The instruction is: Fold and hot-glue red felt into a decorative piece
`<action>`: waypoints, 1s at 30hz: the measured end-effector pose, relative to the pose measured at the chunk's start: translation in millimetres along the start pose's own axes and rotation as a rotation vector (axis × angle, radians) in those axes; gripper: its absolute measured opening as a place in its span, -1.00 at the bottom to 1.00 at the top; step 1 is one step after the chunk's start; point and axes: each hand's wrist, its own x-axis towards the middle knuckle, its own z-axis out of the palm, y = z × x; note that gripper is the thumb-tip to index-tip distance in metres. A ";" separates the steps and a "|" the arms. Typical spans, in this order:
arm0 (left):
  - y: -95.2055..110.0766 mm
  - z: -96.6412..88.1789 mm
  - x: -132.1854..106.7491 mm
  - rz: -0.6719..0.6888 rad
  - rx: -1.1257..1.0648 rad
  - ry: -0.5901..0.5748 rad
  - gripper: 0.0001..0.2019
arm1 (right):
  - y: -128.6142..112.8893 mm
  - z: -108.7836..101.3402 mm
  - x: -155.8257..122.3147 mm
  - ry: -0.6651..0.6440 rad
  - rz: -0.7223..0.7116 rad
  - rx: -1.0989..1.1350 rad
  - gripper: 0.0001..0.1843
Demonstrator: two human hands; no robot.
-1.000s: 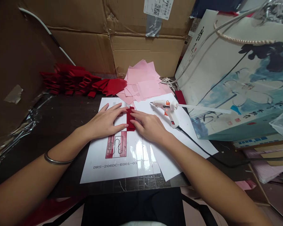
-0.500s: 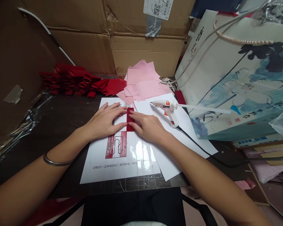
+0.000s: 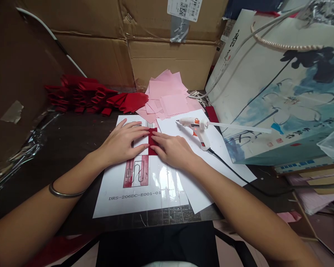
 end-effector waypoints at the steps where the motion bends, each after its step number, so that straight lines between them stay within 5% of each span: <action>1: 0.4 -0.1 0.0 0.001 0.002 0.000 -0.60 | -0.1 0.4 0.1 -0.001 0.001 -0.004 -0.56; 22: 7.7 0.0 1.8 0.030 0.054 -0.085 -0.54 | -4.4 -0.1 -0.4 -0.034 0.018 -0.095 -0.54; 30: 9.0 -0.5 3.1 0.031 0.110 -0.120 -0.55 | -9.1 -12.2 -7.7 -0.152 -0.069 -0.225 -0.45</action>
